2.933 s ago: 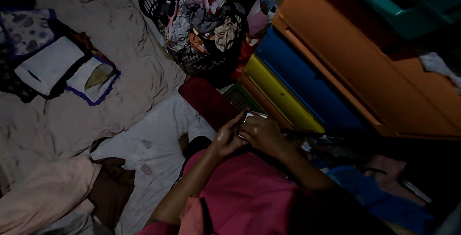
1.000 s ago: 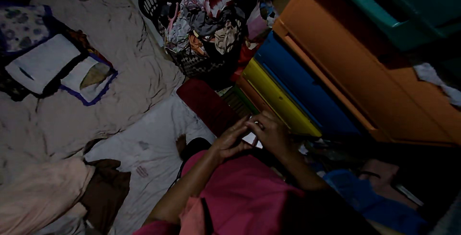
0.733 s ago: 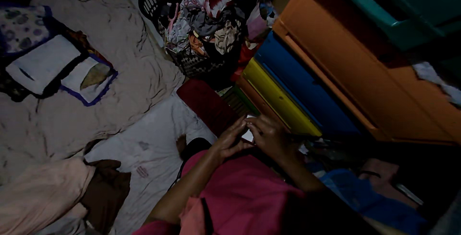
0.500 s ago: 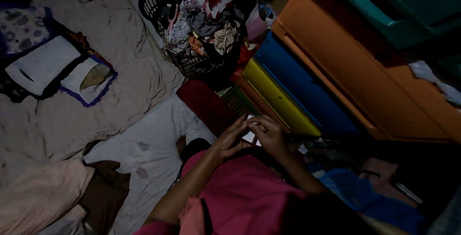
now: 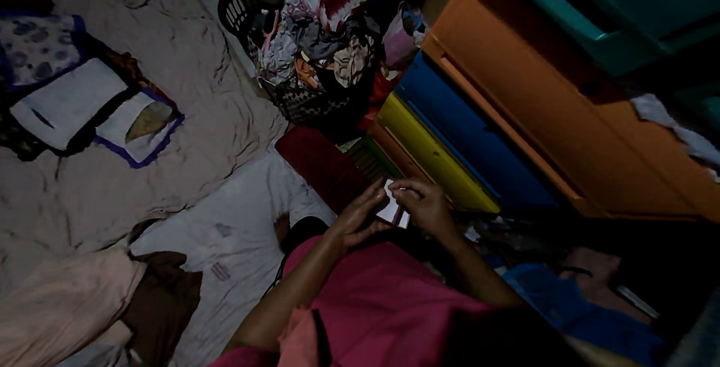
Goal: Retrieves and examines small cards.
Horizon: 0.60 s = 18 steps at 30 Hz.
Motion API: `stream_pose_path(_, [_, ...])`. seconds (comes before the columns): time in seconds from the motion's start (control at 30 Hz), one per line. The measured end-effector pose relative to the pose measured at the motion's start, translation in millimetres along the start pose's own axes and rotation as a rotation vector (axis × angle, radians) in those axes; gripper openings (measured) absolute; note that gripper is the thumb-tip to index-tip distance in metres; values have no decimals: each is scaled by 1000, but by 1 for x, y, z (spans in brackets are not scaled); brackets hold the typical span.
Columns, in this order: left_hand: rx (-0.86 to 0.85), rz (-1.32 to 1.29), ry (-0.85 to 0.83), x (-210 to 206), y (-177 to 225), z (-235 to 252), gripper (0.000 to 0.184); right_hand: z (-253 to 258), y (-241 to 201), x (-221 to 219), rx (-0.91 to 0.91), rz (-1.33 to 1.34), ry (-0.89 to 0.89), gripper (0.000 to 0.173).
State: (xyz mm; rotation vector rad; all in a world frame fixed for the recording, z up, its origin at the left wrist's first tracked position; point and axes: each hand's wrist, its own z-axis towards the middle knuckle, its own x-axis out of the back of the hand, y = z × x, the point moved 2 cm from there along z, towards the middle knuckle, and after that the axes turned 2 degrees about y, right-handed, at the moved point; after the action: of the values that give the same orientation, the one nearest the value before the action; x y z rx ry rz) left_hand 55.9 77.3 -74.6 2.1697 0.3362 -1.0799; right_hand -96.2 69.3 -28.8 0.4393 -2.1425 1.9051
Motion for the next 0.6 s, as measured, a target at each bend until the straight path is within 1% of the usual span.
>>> stream_pose_path(0.1, [6,-3,8,1,-1,2,44,1,1,3,-4,42,1,14])
stream_pose_path(0.23, [13,-24,4,2,-2,4,43,1,-2,7,-85,77,-17,13])
stream_pose_path(0.43, [11,-92,-11,3,-3,5,39,4,-1,14,-166,214,11,14])
stream_pose_path(0.6, [23,-145,-20,5,-4,8,36,4,-2,16,-187,242,29,13])
